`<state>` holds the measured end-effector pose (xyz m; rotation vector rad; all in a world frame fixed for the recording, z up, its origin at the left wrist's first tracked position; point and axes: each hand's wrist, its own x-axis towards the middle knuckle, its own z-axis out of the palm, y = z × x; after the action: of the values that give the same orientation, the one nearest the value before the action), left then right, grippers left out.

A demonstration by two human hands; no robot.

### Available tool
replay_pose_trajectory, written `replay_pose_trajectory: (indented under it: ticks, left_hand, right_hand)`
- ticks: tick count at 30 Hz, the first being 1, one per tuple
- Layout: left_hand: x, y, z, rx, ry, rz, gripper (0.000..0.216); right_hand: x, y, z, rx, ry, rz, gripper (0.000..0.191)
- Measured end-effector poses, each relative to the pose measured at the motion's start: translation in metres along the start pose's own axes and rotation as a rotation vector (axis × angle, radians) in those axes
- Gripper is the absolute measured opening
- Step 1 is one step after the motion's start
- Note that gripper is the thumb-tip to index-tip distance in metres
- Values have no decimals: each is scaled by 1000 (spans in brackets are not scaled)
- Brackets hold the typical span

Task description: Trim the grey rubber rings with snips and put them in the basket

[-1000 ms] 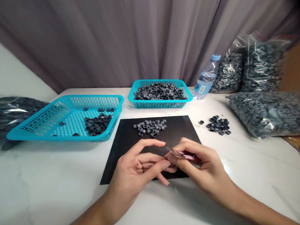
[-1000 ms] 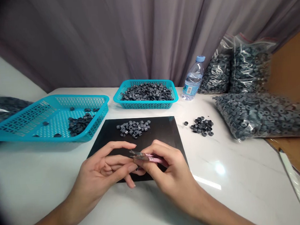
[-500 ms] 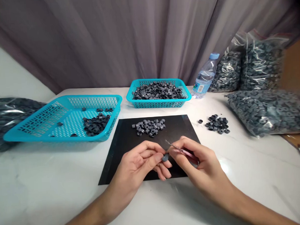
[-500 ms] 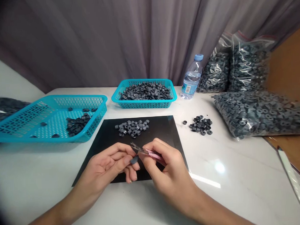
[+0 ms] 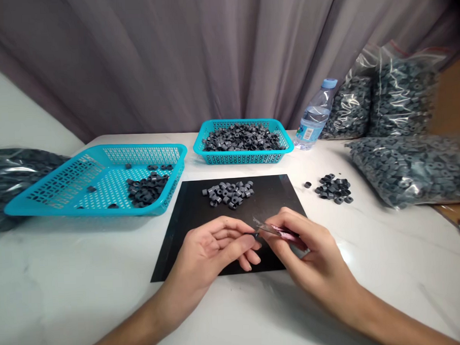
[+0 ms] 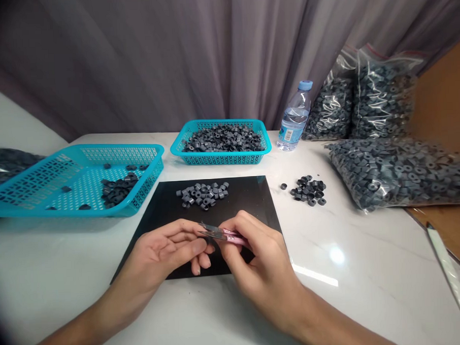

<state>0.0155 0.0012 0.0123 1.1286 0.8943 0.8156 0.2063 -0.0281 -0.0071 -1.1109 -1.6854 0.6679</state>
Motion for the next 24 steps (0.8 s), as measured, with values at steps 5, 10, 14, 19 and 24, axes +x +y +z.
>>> replay_pose_trajectory:
  ticks: [5,10,14,19,24]
  left_hand:
    - [0,0,-1,-31,6,3,16]
    - [1,0,-1,-23,-7,-13,15]
    - [0,-1,0,-30,-34,-27,16]
    - [-2,0,0,-62,-95,-35,14]
    - [-3,-1,0,-73,-155,-39,15]
  right_hand:
    - [3,0,-3,-24,22,-4,17]
    - [7,6,-12,-31,57,70,14]
    - [18,30,-28,-227,158,205,16]
    - [34,65,-46,-664,169,331,23]
    - [40,75,-50,-786,104,408,19]
